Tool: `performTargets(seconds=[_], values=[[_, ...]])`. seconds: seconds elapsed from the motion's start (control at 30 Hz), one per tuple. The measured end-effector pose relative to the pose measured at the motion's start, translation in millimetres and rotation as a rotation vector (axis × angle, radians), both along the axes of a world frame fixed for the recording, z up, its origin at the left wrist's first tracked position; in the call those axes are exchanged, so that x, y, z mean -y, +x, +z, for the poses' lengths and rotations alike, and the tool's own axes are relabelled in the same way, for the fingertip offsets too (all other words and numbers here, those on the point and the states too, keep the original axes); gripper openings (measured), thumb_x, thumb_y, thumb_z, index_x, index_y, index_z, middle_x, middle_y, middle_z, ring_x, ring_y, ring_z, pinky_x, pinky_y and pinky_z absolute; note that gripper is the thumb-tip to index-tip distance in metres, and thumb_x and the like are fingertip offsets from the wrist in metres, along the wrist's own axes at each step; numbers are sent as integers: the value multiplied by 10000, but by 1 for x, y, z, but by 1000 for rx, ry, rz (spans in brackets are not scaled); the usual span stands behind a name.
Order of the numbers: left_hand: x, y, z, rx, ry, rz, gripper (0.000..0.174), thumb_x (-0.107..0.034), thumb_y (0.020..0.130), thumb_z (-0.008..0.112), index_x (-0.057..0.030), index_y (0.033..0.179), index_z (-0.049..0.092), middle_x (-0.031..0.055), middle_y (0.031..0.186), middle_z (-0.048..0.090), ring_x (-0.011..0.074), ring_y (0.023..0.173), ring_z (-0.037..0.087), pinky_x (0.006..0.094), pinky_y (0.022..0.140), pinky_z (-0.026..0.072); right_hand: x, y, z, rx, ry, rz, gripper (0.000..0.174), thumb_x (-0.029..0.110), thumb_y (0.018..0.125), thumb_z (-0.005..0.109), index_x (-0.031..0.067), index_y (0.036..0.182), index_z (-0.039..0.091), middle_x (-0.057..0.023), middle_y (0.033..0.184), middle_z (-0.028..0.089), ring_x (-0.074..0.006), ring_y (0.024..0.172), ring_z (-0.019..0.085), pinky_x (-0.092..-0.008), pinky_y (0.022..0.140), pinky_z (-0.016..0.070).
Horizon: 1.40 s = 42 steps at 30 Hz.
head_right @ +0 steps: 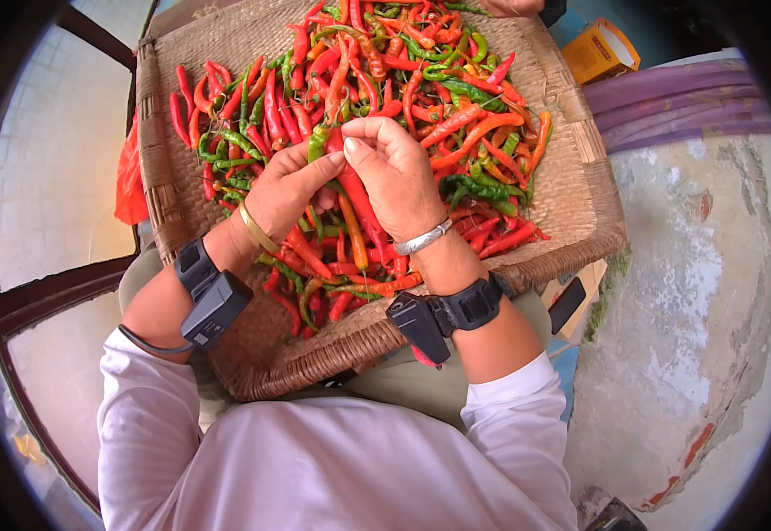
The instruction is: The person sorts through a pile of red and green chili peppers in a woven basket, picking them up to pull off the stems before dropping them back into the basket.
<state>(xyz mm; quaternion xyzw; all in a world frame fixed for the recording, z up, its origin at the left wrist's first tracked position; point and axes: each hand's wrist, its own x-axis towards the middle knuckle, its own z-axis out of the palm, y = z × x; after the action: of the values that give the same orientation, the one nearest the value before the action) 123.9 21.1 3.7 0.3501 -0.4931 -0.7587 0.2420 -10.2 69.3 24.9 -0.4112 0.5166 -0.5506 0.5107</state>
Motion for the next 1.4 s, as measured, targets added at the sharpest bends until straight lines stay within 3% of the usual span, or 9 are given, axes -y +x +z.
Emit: performTargets(seconds=[0.43, 0.5, 0.63, 0.7, 0.77, 0.9, 1.03, 1.13, 1.4], values=[[4, 6, 11, 87, -257, -340, 187, -211, 849, 540, -33, 907, 542, -8, 602, 485, 84, 552, 484, 243, 519, 421, 4, -24, -1, 350, 184, 120, 223, 198, 876, 466, 11, 883, 585, -32, 825, 596, -87, 745, 538, -225, 627, 453], [8, 6, 9, 208, -891, -309, 174, -174, 822, 563, -23, 908, 555, 62, 619, 530, 168, 560, 524, 301, 548, 439, 4, -28, -5, 368, 210, 147, 265, 238, 880, 457, 9, 864, 591, -51, 838, 604, -102, 724, 553, -237, 591, 463], [7, 7, 14, 255, -802, -333, 173, -154, 809, 567, -15, 912, 562, 132, 690, 568, 260, 614, 563, 345, 590, 449, 3, -29, 1, 309, 237, 124, 258, 227, 868, 458, 13, 907, 596, -35, 823, 590, -88, 692, 539, -221, 602, 453], [9, 8, 10, 188, -570, -258, 170, -182, 829, 567, -17, 862, 539, 24, 602, 488, 81, 559, 470, 281, 512, 404, 3, -27, 12, 174, 193, 116, 224, 192, 856, 480, 13, 921, 598, -30, 822, 585, -77, 691, 532, -219, 608, 451], [10, 8, 12, 201, -593, -275, 172, -181, 831, 567, -16, 866, 534, 22, 596, 489, 81, 553, 465, 277, 511, 403, 2, -25, 22, -255, 38, 205, 161, 99, 815, 530, 11, 931, 599, -12, 805, 580, -46, 686, 514, -208, 601, 444], [7, 7, 7, 200, -750, -353, 166, -177, 843, 557, -16, 868, 527, 0, 579, 483, 68, 530, 449, 254, 501, 398, 1, -27, 20, -200, 137, 185, 164, 82, 791, 592, -1, 931, 595, 5, 722, 582, -27, 630, 505, -180, 575, 429], [5, 8, 15, 243, -365, -490, 162, -174, 840, 563, -17, 857, 531, -20, 580, 467, 70, 531, 446, 246, 502, 395, 2, -32, 20, -362, 23, 320, 105, 90, 803, 584, 1, 859, 594, 14, 726, 541, -36, 596, 466, -182, 529, 404], [5, 9, 11, 236, -438, -502, 160, -174, 838, 569, -17, 854, 538, -27, 586, 477, 55, 543, 449, 221, 506, 395, 2, -34, 19, -517, -66, 308, 77, 77, 793, 593, 2, 774, 594, 12, 718, 536, -45, 592, 460, -194, 538, 396], [8, 9, -5, 214, -325, -437, 177, -188, 790, 601, -17, 768, 558, 21, 566, 523, 78, 524, 477, 262, 515, 417, 8, -51, 34, -271, -3, 61, 136, 132, 813, 583, 19, 738, 585, 4, 663, 526, -45, 550, 455, -186, 489, 369]])
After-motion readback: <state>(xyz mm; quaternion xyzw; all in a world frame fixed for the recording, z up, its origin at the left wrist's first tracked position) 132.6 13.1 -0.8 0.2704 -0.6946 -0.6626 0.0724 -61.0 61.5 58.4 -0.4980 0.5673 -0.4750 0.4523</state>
